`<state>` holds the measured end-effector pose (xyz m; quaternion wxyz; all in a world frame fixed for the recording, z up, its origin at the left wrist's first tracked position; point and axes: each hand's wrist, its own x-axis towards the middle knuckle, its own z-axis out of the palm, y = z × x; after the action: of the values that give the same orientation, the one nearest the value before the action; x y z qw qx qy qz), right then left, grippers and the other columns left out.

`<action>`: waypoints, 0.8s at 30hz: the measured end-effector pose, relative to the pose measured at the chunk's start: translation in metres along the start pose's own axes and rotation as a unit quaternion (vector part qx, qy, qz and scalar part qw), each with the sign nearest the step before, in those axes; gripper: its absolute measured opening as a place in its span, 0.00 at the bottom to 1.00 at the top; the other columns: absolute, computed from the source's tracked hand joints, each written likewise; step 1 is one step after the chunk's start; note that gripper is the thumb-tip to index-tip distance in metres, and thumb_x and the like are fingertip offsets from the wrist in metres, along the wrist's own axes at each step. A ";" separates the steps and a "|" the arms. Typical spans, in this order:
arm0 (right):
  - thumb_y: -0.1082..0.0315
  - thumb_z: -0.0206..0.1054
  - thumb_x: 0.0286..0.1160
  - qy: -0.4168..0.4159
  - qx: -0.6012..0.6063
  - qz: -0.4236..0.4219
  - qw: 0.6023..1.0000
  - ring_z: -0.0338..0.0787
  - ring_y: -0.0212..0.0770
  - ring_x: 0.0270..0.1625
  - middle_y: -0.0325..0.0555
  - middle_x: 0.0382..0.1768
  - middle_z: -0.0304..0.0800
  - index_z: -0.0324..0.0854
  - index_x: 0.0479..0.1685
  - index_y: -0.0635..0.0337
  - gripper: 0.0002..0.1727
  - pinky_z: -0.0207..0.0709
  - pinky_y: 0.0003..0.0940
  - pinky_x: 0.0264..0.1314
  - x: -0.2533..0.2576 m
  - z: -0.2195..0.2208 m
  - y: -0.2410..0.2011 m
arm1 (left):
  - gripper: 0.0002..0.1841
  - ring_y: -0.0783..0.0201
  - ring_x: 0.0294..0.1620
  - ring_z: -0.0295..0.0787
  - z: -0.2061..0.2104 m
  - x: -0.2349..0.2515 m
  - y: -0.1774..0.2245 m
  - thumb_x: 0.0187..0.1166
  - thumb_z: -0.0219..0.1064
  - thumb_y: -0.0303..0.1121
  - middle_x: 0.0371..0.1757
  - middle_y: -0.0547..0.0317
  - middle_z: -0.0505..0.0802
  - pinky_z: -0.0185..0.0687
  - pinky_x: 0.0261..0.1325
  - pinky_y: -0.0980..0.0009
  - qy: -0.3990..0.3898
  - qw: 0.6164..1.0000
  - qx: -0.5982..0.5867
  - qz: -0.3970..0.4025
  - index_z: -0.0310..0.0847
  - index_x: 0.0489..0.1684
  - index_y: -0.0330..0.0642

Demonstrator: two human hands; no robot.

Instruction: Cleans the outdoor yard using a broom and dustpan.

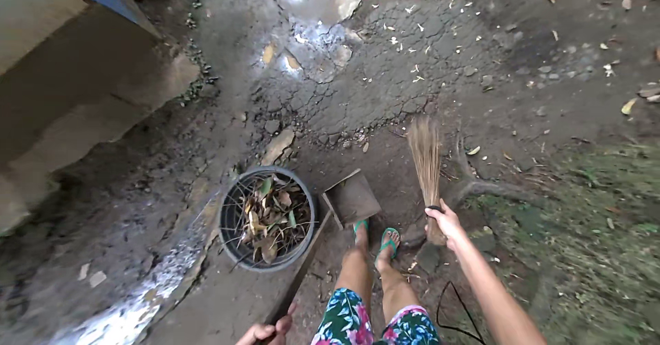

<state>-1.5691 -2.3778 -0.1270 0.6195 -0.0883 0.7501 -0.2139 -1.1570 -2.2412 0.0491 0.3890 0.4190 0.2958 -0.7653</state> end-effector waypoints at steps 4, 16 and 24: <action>0.67 0.66 0.83 0.050 -0.005 0.049 0.998 0.89 0.45 0.37 0.55 0.48 0.86 0.76 0.70 0.62 0.20 0.86 0.41 0.39 0.051 -0.037 -0.051 | 0.21 0.76 0.18 0.81 0.021 0.011 0.033 0.73 0.56 0.27 0.38 0.58 0.86 0.80 0.18 0.85 -0.003 0.999 -0.027 0.021 0.70 0.66 0.34; 0.66 0.69 0.81 -0.089 -0.011 0.080 0.993 0.91 0.51 0.47 0.62 0.66 0.82 0.50 0.95 0.52 0.43 0.88 0.46 0.47 0.014 0.094 -0.057 | 0.23 0.75 0.18 0.83 0.094 0.023 0.161 0.72 0.61 0.26 0.43 0.53 0.88 0.81 0.18 0.86 -0.035 0.993 -0.102 0.055 0.72 0.66 0.26; 0.73 0.69 0.79 0.059 -0.005 -0.050 0.997 0.79 0.54 0.79 0.65 0.89 0.60 0.39 0.97 0.59 0.50 0.77 0.48 0.77 0.042 0.152 -0.071 | 0.22 0.74 0.18 0.85 0.131 0.038 0.217 0.71 0.62 0.25 0.43 0.48 0.90 0.82 0.18 0.85 -0.036 0.990 -0.113 0.071 0.73 0.63 0.24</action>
<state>-1.4402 -2.4903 -0.1553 0.5619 -0.1160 0.7814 -0.2454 -1.0414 -2.4697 0.0510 0.4977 0.3647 0.3357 -0.7118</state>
